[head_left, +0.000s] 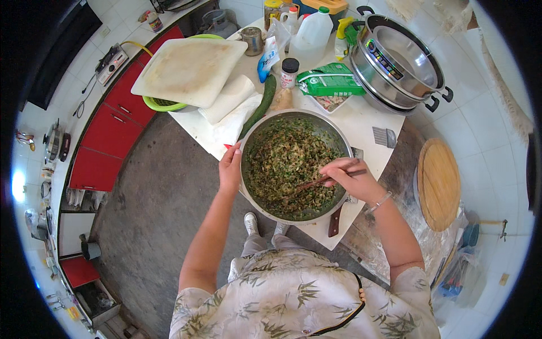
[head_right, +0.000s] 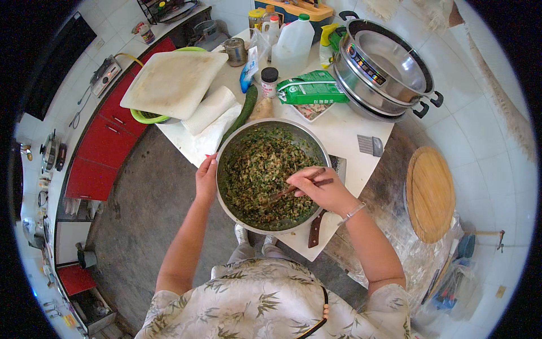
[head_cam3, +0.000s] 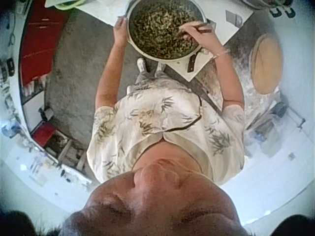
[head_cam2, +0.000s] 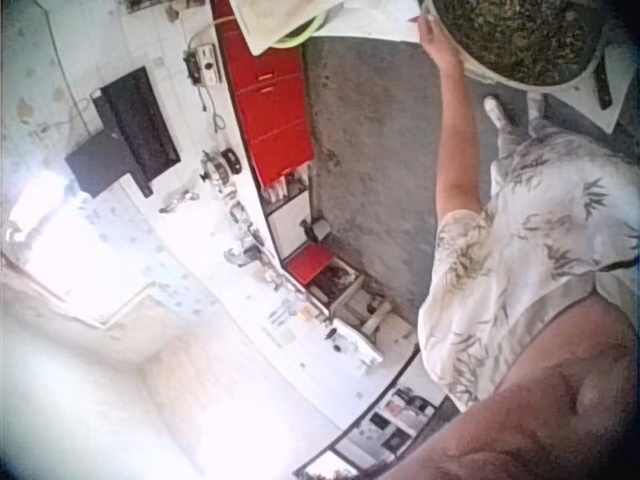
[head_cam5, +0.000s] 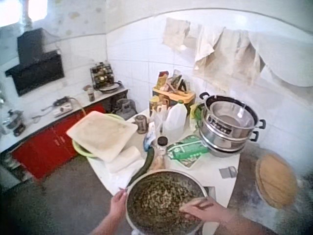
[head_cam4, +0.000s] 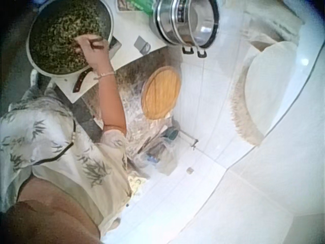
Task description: The person mixes a green vegetable and grain mixture in a large metal bowl using chopsticks. After mixing, they cover the bowl with a wooden lid and wipe the kitchen counter with a purple cloth.
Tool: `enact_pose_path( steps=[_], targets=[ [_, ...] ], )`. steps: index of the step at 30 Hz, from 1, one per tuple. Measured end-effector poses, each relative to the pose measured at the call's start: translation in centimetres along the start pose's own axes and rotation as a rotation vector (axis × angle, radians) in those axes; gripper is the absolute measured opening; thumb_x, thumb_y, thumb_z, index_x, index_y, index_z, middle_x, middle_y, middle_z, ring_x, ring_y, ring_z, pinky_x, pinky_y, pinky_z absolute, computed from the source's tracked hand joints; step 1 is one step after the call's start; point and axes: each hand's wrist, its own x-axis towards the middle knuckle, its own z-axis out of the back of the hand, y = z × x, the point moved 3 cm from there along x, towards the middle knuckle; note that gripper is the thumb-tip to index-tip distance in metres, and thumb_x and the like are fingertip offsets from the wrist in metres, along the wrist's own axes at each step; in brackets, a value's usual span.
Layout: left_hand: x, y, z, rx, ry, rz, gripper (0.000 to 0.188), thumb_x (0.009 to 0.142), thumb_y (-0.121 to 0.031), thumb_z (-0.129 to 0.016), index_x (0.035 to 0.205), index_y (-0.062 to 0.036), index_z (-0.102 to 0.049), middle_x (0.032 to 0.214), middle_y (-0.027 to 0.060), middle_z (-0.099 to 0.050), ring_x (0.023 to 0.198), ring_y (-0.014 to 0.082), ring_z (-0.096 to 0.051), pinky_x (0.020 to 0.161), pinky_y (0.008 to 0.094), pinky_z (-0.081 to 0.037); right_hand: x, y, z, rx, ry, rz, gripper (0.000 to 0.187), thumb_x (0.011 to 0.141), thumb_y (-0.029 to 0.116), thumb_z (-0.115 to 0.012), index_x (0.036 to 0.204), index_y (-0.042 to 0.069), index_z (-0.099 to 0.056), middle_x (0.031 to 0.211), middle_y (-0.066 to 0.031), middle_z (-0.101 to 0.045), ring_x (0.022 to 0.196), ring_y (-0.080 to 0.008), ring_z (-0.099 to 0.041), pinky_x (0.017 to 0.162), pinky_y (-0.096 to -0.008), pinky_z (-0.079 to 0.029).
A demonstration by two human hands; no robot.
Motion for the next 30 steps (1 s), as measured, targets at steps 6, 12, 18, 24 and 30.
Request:
enact_pose_path(
  steps=[6, 12, 18, 24, 30],
  targets=[
    [0.0, 2.6, 0.4, -0.083, -0.064, 0.091, 0.031, 0.092, -0.020, -0.051, 0.112, 0.0032, -0.057, 0.101, 0.0048, -0.061, 0.093, 0.0105, -0.052, 0.085, 0.0230, -0.040, -1.1, -0.2, -5.9, -0.155, 0.035, 0.403, 0.011, 0.082, 0.011, -0.062, 0.090, 0.004, -0.066, 0.079, -0.0035, -0.058, 0.064, -0.0110, -0.058, 0.056, -0.0218, -0.046],
    [0.0, 2.1, 0.3, -0.021, -0.055, 0.042, 0.031, 0.091, -0.020, -0.053, 0.110, 0.0038, -0.058, 0.100, 0.0057, -0.061, 0.091, 0.0107, -0.053, 0.082, 0.0232, -0.041, 1.3, -7.0, 0.2, -0.009, -0.250, 0.118, 0.015, 0.086, 0.017, -0.058, 0.090, 0.004, -0.065, 0.085, -0.0049, -0.061, 0.066, -0.0132, -0.062, 0.058, -0.0231, -0.050],
    [-0.5, 1.1, 0.3, 0.039, -0.115, -0.003, 0.031, 0.090, -0.021, -0.053, 0.107, 0.0050, -0.059, 0.095, 0.0048, -0.061, 0.085, 0.0095, -0.052, 0.078, 0.0234, -0.042, -1.9, -2.8, 0.0, 0.011, -0.292, 0.227, 0.011, 0.086, 0.010, -0.057, 0.091, 0.004, -0.066, 0.086, -0.0075, -0.062, 0.064, -0.0133, -0.063, 0.055, -0.0214, -0.051],
    [-0.5, 0.5, 0.1, 0.060, -0.084, -0.013, 0.031, 0.090, -0.021, -0.053, 0.107, 0.0040, -0.059, 0.093, 0.0047, -0.061, 0.086, 0.0101, -0.052, 0.078, 0.0238, -0.041, 2.1, -1.8, -9.6, -0.355, -0.144, 0.673, 0.011, 0.082, 0.005, -0.058, 0.091, 0.004, -0.064, 0.084, -0.0098, -0.061, 0.071, -0.0175, -0.060, 0.060, -0.0267, -0.048],
    [-0.3, 0.5, 0.2, 0.063, -0.023, -0.007, 0.031, 0.091, -0.020, -0.052, 0.108, 0.0045, -0.058, 0.096, 0.0060, -0.062, 0.088, 0.0111, -0.053, 0.080, 0.0240, -0.042, 4.4, -4.2, 1.7, -0.167, -0.664, 0.255, 0.012, 0.086, 0.013, -0.058, 0.087, 0.002, -0.063, 0.081, -0.0062, -0.064, 0.069, -0.0119, -0.059, 0.064, -0.0241, -0.049]
  ],
)
